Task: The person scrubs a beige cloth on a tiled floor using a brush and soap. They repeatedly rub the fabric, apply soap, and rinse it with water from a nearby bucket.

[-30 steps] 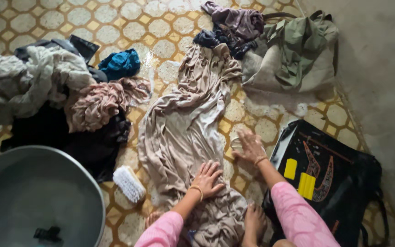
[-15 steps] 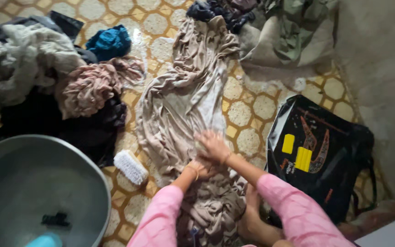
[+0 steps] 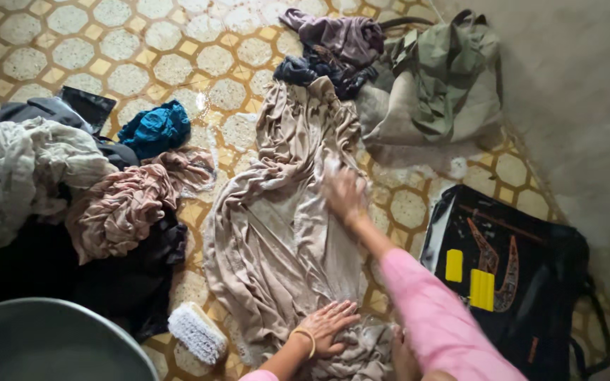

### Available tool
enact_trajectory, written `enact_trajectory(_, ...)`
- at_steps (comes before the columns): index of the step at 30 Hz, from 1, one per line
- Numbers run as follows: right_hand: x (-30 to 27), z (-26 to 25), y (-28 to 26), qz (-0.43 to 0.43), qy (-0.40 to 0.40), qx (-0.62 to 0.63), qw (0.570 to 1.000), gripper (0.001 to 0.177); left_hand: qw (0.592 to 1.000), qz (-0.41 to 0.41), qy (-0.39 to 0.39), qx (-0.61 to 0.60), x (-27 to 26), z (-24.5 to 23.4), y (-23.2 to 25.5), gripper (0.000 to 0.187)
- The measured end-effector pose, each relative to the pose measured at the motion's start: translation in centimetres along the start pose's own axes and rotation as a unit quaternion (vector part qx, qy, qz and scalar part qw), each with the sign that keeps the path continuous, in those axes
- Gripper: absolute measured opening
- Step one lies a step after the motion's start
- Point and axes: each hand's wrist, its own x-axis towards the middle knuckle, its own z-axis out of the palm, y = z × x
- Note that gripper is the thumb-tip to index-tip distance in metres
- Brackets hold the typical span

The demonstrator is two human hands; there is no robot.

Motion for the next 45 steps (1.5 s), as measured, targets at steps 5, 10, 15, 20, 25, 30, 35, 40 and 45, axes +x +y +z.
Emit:
enact_trajectory(5, -13.5, -12.3, -5.2, -0.148, 0.015, 0.341, 0.928, 0.032, 0.991, -0.065, -0.114, -0.020, -0.3, 0.5, 1.0, 0.082)
enact_trajectory(10, -7.2, -0.7, -2.0, -0.075, 0.052, 0.139, 0.986, 0.047, 0.998, 0.006, -0.021, 0.058, -0.5, 1.5, 0.9, 0.087)
enact_trajectory(15, -1.2, 1.5, -0.2, 0.088, 0.011, 0.114, 0.990, 0.039, 0.996, 0.027, 0.013, 0.079, -0.4, 0.8, 1.2, 0.087)
enact_trajectory(20, -13.5, -13.7, -7.6, -0.160, 0.069, 0.382, 0.907, 0.039, 0.978, -0.149, -0.145, 0.001, 0.0, 0.9, 3.4, 0.078)
enact_trajectory(25, -5.3, -7.2, -5.9, -0.162, 0.006, 0.244, 0.956, 0.043, 0.999, -0.045, -0.013, -0.023, -0.6, 0.9, 3.1, 0.087)
enact_trajectory(30, 4.9, 0.0, -2.6, 0.201, 0.016, 0.165, 0.965, 0.056, 0.999, -0.035, -0.013, 0.026, -0.5, 0.7, 2.8, 0.088)
enact_trajectory(35, -9.3, -15.6, -7.9, -0.198, 0.062, 0.279, 0.937, 0.046, 0.997, -0.068, 0.001, -0.035, 0.0, 2.5, 3.3, 0.087)
enact_trajectory(40, -5.3, -13.0, -7.0, -0.146, 0.121, 0.370, 0.909, 0.026, 0.996, -0.079, 0.016, -0.032, -0.1, 2.5, 3.4, 0.086)
enact_trajectory(45, 6.3, -3.2, -4.1, 0.105, 0.078, 0.216, 0.968, 0.048, 0.998, -0.041, 0.032, 0.018, -0.3, 2.1, 3.1, 0.089)
